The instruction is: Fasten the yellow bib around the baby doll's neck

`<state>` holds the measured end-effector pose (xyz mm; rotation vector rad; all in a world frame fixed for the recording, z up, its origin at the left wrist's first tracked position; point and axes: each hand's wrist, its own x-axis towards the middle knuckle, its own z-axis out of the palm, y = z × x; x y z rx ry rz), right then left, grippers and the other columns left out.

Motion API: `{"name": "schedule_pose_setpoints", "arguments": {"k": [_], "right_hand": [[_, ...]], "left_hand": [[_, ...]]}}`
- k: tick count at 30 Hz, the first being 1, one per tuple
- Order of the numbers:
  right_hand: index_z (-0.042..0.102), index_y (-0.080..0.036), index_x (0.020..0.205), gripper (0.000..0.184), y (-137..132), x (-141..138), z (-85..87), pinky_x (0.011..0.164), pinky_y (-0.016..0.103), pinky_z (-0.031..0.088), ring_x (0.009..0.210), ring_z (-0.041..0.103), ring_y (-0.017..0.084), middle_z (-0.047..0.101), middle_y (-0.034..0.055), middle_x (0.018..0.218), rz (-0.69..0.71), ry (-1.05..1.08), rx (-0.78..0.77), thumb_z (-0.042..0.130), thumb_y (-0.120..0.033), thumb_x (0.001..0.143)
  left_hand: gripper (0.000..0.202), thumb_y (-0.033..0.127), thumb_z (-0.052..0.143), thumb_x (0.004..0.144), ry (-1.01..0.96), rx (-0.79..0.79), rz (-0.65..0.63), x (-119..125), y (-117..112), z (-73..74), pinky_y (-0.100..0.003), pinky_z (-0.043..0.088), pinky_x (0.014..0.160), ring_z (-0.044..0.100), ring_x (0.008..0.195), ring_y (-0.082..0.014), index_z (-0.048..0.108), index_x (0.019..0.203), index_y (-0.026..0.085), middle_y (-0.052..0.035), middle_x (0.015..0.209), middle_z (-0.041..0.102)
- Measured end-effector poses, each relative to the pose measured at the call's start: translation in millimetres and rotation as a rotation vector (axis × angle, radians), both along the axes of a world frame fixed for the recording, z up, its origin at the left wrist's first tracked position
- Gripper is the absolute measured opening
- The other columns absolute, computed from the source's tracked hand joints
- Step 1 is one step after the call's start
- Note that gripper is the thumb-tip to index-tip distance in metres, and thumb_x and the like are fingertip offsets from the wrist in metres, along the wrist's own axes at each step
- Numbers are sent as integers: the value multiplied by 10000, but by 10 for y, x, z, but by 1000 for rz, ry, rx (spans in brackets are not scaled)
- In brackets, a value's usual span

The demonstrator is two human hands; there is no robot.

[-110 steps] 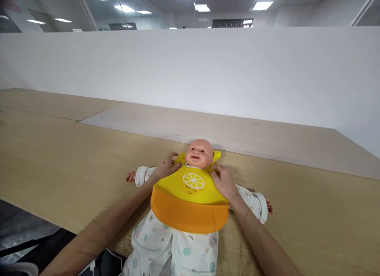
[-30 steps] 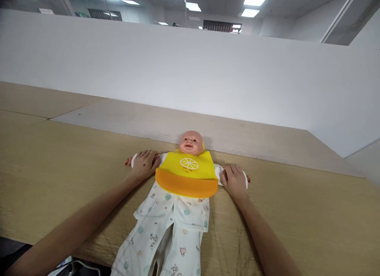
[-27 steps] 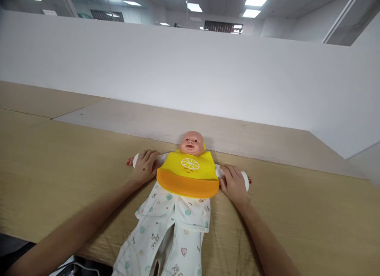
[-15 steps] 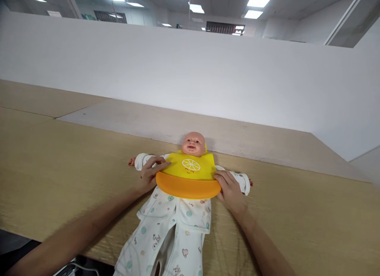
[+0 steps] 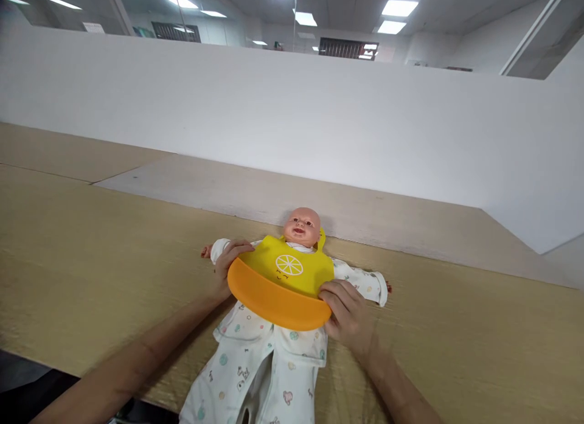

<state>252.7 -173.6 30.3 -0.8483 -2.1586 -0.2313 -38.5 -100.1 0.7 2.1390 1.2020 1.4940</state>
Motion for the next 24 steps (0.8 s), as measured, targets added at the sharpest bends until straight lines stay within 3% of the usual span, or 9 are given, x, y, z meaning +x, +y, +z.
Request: {"name": "schedule_pose_setpoints", "arguments": {"k": [3,7,12,16,18,21,24], "right_hand": [[490,-242,969,324,-9,-43,-31,620,360,526,749,570,199,605,67,857,39,13,-57,531,-52,709],[499,-264,942,264,-23,-85,-62,602,372,515,742,561,205,591,60,858,29,36,-143,498,-95,739],[497,-265,962,335,-2,-58,-59,677,379,526,827,572,207,585,63,921,42,28,-196,415,-41,727],[488,-257,919,345,24,-9,-14,669,362,519,824,575,197,593,53,912,38,62,-182,402,0,705],[485,-254,905,325,30,20,5,655,356,514,808,573,195,594,51,892,58,72,-184,418,-6,706],[486,-256,903,319,44,90,0,663,352,510,816,573,190,593,49,892,93,105,-218,435,-12,704],[494,-264,918,365,66,179,-34,698,351,513,848,578,187,594,47,939,115,92,-289,432,2,676]], "left_hand": [[298,302,505,788,-23,-53,50,-21,21,-86,-388,478,869,565,974,-230,553,1070,218,-88,1015,600],[353,321,487,785,-229,-221,110,-27,87,-173,-350,506,764,592,845,-202,505,1124,223,-57,917,613],[251,290,361,792,-375,-455,151,-18,181,-79,-327,498,679,611,809,-211,589,828,192,-63,806,649],[254,358,497,738,-421,-634,32,0,133,42,-266,427,535,574,643,-167,596,911,200,-8,714,632],[306,348,598,677,-459,-761,-66,5,77,77,-228,327,453,478,495,-121,575,953,217,53,572,541],[226,325,645,638,-509,-815,-200,12,9,96,-215,253,440,399,448,-89,577,813,200,67,518,460],[154,320,633,651,-489,-762,-270,20,-11,94,-232,327,501,474,548,-112,588,674,175,21,602,536]]}}
